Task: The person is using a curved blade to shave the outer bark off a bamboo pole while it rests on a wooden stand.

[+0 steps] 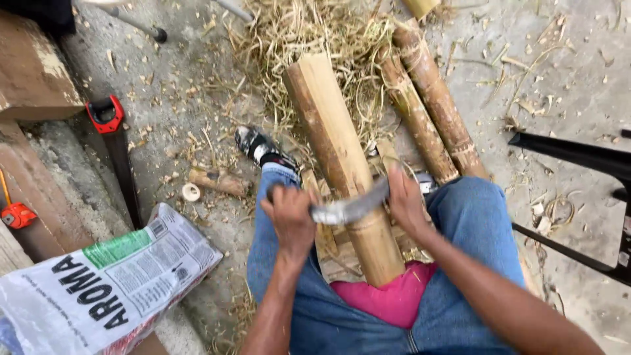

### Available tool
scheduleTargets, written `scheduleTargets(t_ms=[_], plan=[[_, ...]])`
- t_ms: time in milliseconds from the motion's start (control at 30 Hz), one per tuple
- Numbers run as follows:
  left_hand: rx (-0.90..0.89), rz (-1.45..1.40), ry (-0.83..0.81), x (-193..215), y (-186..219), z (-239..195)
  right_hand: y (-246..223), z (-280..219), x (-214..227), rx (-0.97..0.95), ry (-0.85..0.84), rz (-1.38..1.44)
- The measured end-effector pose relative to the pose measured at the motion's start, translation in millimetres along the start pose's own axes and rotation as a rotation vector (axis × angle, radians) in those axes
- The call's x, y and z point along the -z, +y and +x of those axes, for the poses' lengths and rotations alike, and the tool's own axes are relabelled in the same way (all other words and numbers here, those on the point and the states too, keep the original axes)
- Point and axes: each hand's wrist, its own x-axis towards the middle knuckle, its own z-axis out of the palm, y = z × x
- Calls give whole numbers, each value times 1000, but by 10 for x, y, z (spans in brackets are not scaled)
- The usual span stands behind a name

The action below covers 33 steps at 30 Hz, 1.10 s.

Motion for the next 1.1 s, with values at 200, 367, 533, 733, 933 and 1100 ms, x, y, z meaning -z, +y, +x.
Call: scheduleTargets(t_ms=[200, 367, 533, 733, 933, 1100], plan=[[-56, 75, 60, -15, -19, -47, -66, -174, -21, -15, 49, -66], [-97, 75, 55, -75, -163, 145, -209, -23, -84, -14, 39, 8], [-93, 158, 133, -187, -494, 711, -386, 761, -448, 83, 39, 93], [-82, 218, 228, -486, -1120, 1686, -997, 2081, -908, 168, -32, 96], [-2, 326, 326, -546, -1080, 2108, -1379, 2715, -1068, -10, -131, 247], [82, 121, 251, -557, -581, 785, -1217, 1366, -430, -70, -146, 4]])
